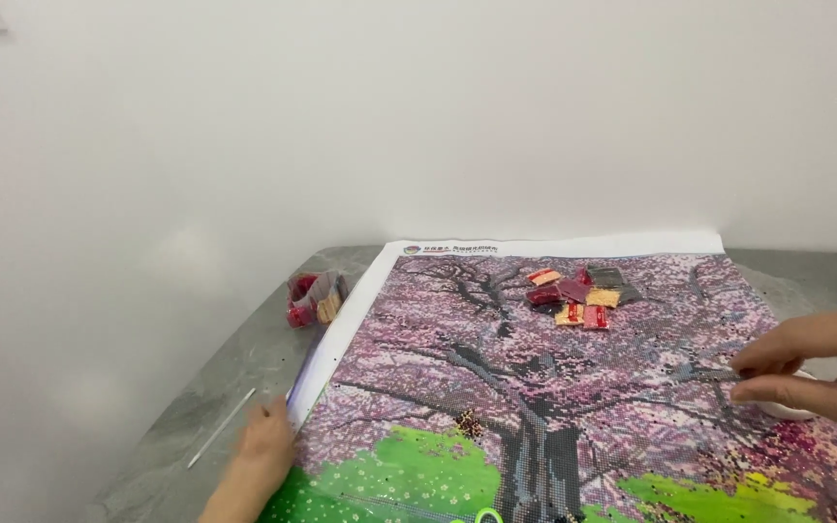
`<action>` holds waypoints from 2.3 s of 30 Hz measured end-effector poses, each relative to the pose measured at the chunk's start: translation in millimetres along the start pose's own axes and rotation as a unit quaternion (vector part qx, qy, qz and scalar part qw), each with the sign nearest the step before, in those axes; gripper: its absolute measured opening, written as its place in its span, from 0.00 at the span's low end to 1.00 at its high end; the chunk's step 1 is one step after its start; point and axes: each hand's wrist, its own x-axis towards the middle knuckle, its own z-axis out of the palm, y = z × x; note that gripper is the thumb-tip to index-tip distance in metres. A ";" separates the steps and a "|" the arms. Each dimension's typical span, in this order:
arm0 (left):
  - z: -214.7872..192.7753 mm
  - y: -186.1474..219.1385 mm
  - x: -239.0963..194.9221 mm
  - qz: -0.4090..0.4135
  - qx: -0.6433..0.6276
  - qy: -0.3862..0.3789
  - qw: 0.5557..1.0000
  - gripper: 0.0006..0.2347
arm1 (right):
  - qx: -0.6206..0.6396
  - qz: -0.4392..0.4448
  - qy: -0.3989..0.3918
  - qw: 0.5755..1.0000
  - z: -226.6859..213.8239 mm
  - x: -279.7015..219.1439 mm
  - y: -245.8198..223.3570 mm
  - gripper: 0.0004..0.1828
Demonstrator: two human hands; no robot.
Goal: The person uses scissors to cut a protective film from a diamond painting canvas and then places small colored beads onto the adhesive surface. They handle several small packets of beads and a white spoon containing beads while working on the artwork.
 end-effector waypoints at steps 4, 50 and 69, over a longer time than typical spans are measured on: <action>-6.4 34.6 -32.7 0.112 0.066 0.010 0.991 0.26 | 0.001 -0.013 0.034 0.999 -13.5 -0.7 -25.7 0.18; -19.8 171.2 -146.0 0.284 -0.003 -0.116 0.952 0.31 | 0.054 -0.127 -0.369 0.919 -24.7 -25.0 -170.7 0.13; -38.5 165.9 -144.6 0.290 -0.066 -0.116 0.948 0.27 | 0.092 -0.212 -0.271 0.934 -25.3 -23.8 -138.6 0.11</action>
